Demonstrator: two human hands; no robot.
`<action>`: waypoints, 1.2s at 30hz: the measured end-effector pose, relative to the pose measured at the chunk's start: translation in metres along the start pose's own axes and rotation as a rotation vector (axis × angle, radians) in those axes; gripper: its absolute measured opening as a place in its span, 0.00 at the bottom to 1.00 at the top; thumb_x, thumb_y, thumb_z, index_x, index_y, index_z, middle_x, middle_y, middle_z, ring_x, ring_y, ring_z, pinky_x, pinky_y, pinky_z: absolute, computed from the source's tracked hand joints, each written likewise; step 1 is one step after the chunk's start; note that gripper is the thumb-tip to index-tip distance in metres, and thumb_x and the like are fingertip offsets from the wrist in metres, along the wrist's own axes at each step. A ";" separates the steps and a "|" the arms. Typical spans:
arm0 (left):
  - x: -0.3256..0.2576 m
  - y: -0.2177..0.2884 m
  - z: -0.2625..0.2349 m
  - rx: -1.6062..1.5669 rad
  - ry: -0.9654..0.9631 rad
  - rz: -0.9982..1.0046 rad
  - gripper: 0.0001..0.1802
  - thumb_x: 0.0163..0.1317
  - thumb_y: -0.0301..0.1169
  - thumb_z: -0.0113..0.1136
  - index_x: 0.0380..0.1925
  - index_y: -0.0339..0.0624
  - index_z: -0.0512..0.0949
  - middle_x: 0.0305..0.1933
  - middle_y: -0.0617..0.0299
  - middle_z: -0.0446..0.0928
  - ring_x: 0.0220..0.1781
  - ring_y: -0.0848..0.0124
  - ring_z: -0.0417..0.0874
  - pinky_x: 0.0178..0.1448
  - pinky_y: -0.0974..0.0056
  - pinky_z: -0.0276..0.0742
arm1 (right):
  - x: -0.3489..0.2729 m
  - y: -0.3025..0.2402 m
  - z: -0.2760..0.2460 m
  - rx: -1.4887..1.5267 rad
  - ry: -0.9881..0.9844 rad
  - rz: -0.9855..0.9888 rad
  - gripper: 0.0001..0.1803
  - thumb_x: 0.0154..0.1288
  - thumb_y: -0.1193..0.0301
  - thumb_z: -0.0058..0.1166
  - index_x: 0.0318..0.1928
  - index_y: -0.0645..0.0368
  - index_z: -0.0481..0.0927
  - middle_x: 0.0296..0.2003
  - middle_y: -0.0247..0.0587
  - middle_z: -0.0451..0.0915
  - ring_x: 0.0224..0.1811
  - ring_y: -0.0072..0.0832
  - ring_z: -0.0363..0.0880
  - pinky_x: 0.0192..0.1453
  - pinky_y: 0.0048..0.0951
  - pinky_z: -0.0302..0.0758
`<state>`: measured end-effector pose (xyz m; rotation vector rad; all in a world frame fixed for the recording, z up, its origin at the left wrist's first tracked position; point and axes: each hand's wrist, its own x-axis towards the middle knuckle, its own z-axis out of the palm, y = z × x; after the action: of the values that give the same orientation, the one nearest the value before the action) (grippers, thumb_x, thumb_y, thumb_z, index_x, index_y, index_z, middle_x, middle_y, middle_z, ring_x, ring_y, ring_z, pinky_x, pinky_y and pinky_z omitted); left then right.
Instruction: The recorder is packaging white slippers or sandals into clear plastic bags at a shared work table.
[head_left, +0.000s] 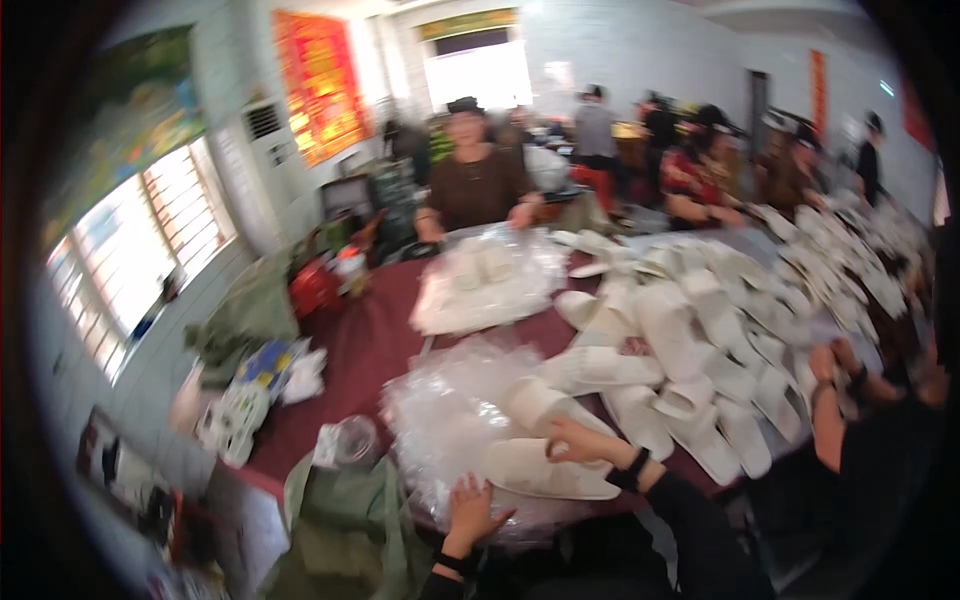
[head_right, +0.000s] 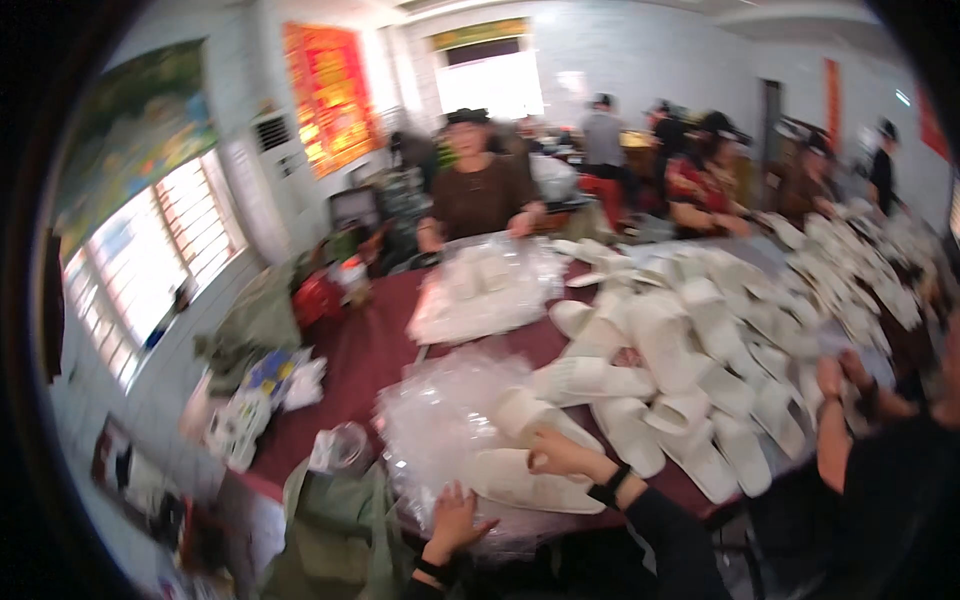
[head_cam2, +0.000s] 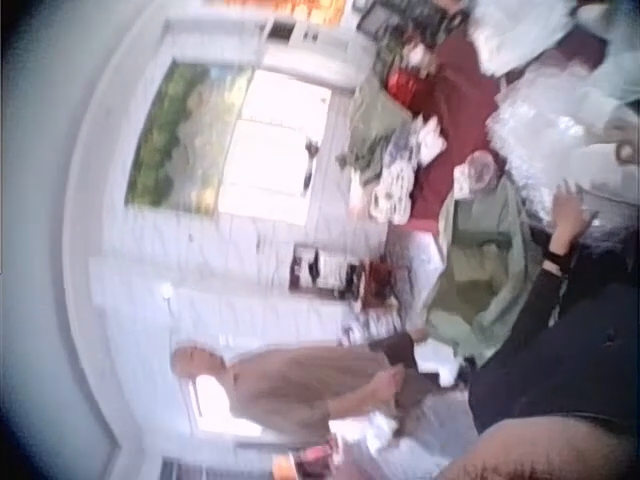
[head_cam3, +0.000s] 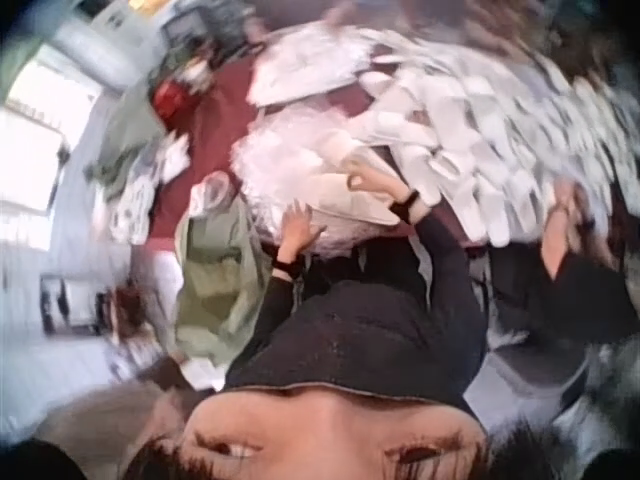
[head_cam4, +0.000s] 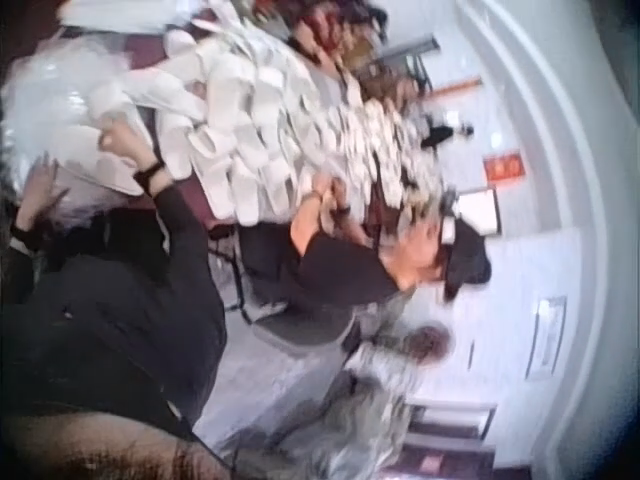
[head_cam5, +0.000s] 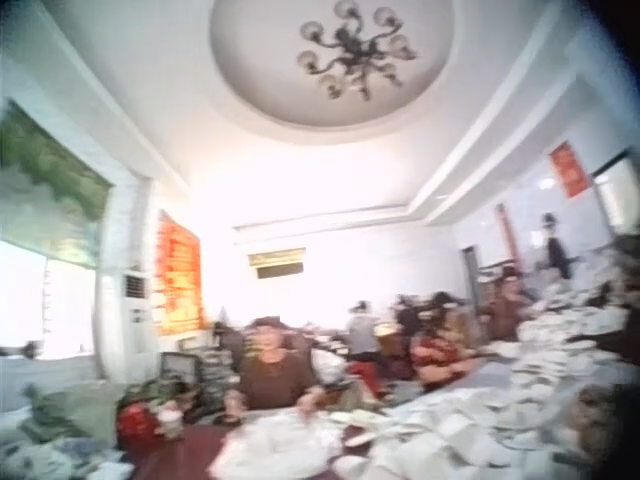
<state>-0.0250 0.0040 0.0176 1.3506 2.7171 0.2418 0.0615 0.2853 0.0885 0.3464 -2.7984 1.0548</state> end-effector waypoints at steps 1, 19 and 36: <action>-0.007 -0.004 0.004 -0.034 0.035 -0.107 0.50 0.51 0.66 0.52 0.64 0.40 0.59 0.70 0.35 0.48 0.71 0.38 0.50 0.69 0.38 0.45 | 0.004 0.001 0.016 -0.075 -0.093 0.046 0.09 0.56 0.64 0.60 0.37 0.50 0.84 0.63 0.61 0.59 0.69 0.53 0.50 0.72 0.40 0.49; -0.006 0.014 0.012 -0.244 0.019 -0.054 0.55 0.49 0.55 0.61 0.69 0.38 0.46 0.73 0.39 0.39 0.74 0.41 0.39 0.73 0.42 0.38 | -0.017 0.079 0.019 0.159 -0.132 0.283 0.21 0.57 0.65 0.52 0.49 0.63 0.76 0.55 0.57 0.72 0.62 0.45 0.66 0.64 0.34 0.60; -0.010 0.010 -0.009 -0.095 -0.023 -0.052 0.49 0.54 0.60 0.54 0.68 0.41 0.52 0.71 0.38 0.45 0.73 0.41 0.45 0.72 0.42 0.42 | 0.035 0.065 0.078 -0.213 0.410 0.293 0.15 0.54 0.73 0.52 0.43 0.66 0.78 0.49 0.55 0.72 0.52 0.50 0.70 0.55 0.39 0.68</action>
<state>-0.0122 0.0015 0.0281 1.2480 2.6816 0.3437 0.0082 0.2751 -0.0039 -0.2817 -2.5916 0.7555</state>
